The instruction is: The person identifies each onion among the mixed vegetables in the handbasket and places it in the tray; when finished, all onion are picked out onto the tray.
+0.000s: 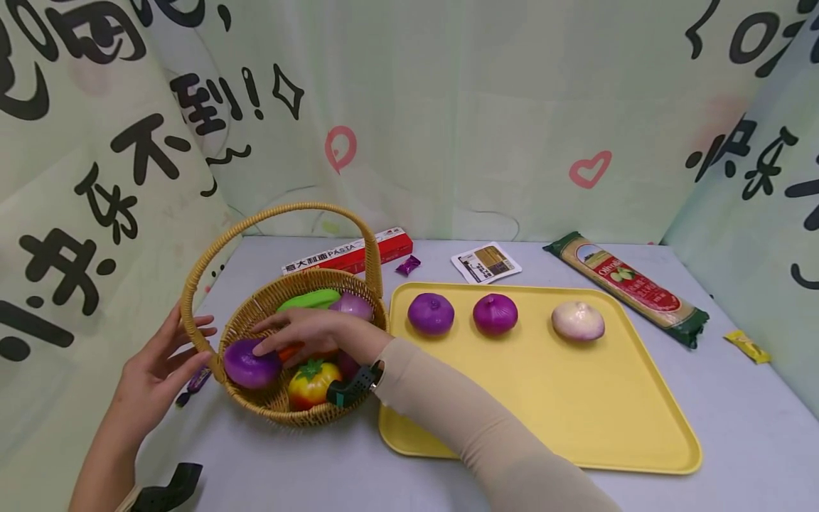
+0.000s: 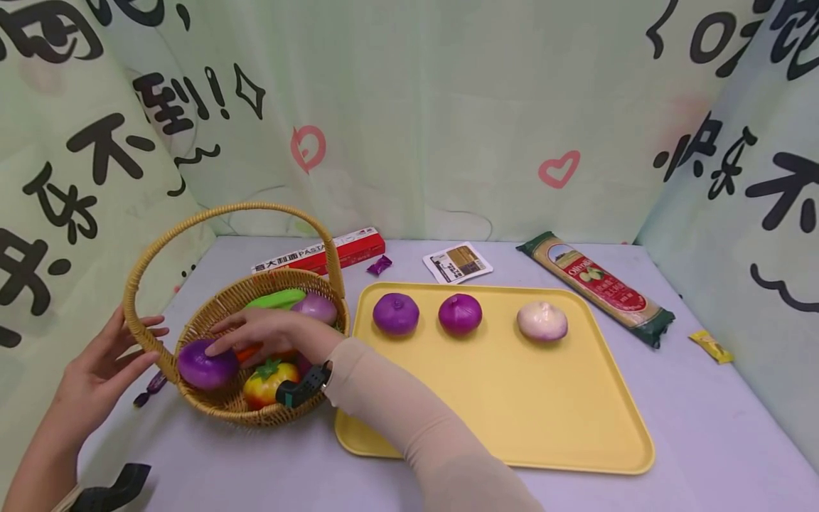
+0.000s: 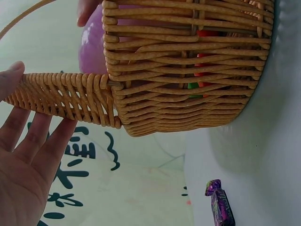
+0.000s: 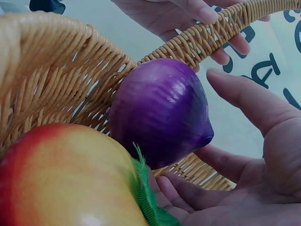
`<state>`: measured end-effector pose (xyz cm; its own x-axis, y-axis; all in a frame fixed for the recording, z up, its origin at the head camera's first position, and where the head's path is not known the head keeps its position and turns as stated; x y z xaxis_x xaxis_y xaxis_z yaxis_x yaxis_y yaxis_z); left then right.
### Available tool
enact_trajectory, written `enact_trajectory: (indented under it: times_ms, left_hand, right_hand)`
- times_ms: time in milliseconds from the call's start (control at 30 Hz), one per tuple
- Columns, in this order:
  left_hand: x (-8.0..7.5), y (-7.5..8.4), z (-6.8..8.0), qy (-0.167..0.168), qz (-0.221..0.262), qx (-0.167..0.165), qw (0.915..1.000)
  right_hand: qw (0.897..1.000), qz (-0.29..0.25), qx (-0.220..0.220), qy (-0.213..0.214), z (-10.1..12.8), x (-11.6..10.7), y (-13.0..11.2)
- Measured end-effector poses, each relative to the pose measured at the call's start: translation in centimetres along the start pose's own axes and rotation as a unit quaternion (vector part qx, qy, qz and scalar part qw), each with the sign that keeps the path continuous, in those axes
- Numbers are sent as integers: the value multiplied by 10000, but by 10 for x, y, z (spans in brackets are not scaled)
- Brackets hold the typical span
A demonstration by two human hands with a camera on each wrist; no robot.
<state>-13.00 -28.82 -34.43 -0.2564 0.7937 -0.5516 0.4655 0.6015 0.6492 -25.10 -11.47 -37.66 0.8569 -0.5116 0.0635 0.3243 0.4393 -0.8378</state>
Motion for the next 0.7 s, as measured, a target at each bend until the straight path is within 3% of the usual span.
enact_trajectory:
  times_ms: [233, 367, 467, 567, 700]
  left_hand:
    - [0, -1, 0, -16, -12, 41, 10000]
    - [-1, -2, -1, -17, -14, 54, 10000]
    - [-1, -2, -1, -19, -11, 51, 10000]
    - [-1, -1, -1, -28, -2, 49, 10000]
    - [-1, 1, -1, -17, 4, 55, 10000]
  right_hand:
    - [9995, 210, -11, -218, 0, 1, 1]
    - [9941, 1038, -136, -295, 1, 2, 1]
    - [9777, 2067, -279, -256, 2, 3, 1]
    - [9529, 2999, -402, -224, 3, 5, 0]
    - [9294, 3653, -499, -158, 3, 7, -1]
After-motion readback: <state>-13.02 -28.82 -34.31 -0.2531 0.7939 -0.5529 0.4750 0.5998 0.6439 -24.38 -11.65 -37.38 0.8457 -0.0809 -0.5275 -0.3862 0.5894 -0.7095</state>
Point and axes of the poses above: each hand's wrist, its own z-axis away from the middle knuckle, its own x-axis out of the palm, y = z × x, the point moved 3 cm from there along -z, towards the middle knuckle, and after that the axes turned 6 degrees about x, right-handed, at the moved point
